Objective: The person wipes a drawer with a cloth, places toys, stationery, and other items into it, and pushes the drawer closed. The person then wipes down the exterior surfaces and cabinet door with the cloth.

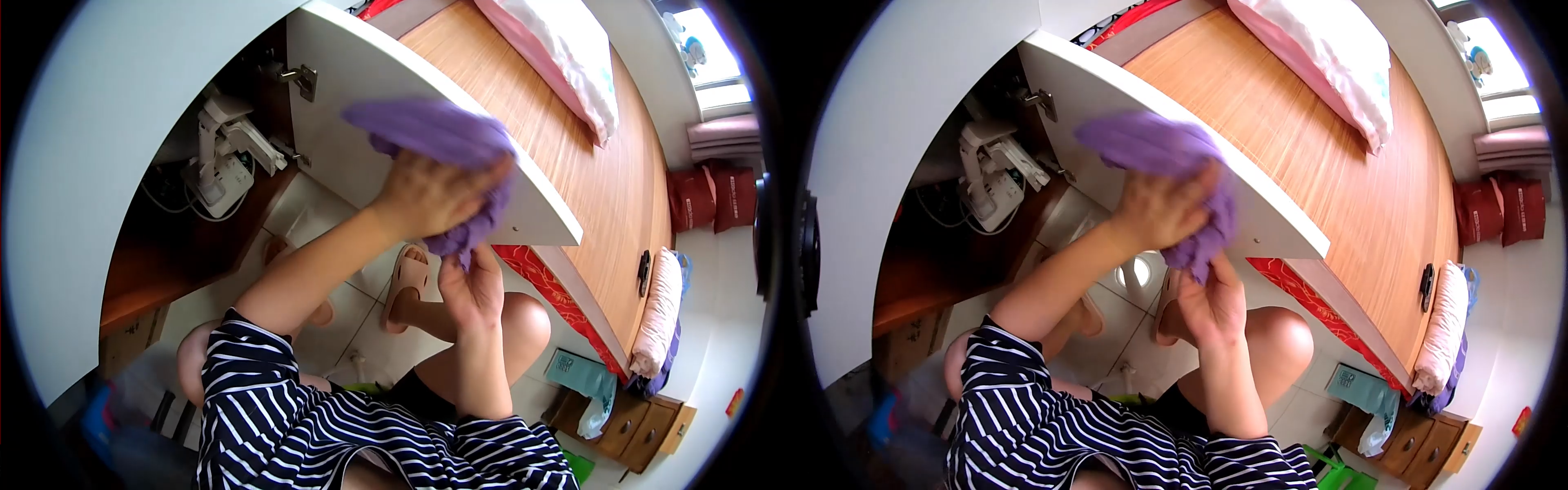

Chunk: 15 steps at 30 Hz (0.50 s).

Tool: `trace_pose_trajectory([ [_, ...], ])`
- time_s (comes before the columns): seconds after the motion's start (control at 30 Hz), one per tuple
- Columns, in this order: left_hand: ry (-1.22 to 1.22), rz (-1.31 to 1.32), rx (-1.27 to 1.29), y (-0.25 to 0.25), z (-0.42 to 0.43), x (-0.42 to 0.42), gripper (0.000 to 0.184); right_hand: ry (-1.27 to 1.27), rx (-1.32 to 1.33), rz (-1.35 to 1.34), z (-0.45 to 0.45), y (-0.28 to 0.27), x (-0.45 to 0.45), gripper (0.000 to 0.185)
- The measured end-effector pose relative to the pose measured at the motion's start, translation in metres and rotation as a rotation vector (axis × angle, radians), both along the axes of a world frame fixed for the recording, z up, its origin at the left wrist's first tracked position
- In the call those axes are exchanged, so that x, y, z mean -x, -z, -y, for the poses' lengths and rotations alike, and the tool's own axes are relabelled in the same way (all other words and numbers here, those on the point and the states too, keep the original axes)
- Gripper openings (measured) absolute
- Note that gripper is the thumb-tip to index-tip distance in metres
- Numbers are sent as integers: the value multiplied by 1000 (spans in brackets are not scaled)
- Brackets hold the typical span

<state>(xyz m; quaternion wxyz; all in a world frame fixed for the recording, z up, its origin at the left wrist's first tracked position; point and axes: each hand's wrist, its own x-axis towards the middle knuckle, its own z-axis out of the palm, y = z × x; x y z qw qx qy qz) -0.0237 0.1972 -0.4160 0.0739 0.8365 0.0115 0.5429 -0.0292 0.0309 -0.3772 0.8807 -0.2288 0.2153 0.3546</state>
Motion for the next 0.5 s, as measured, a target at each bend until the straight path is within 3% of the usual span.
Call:
trace_pose_trajectory([
  [0.07,107,51,-256,-8,0,-3,59,1,-2,-54,16,11,2,27],
  [0.13,30,24,-197,19,-16,-10,56,-89,-37,-2,19,19,5,25],
  [0.3,-159,297,362,54,-44,-23,68,-213,5,252,-39,-10,13,27],
  [0.37,-98,282,547,40,-31,-17,69,-118,154,424,-44,-23,21,28],
  [0.5,27,81,418,36,-5,2,69,104,481,991,-49,-48,35,33],
])
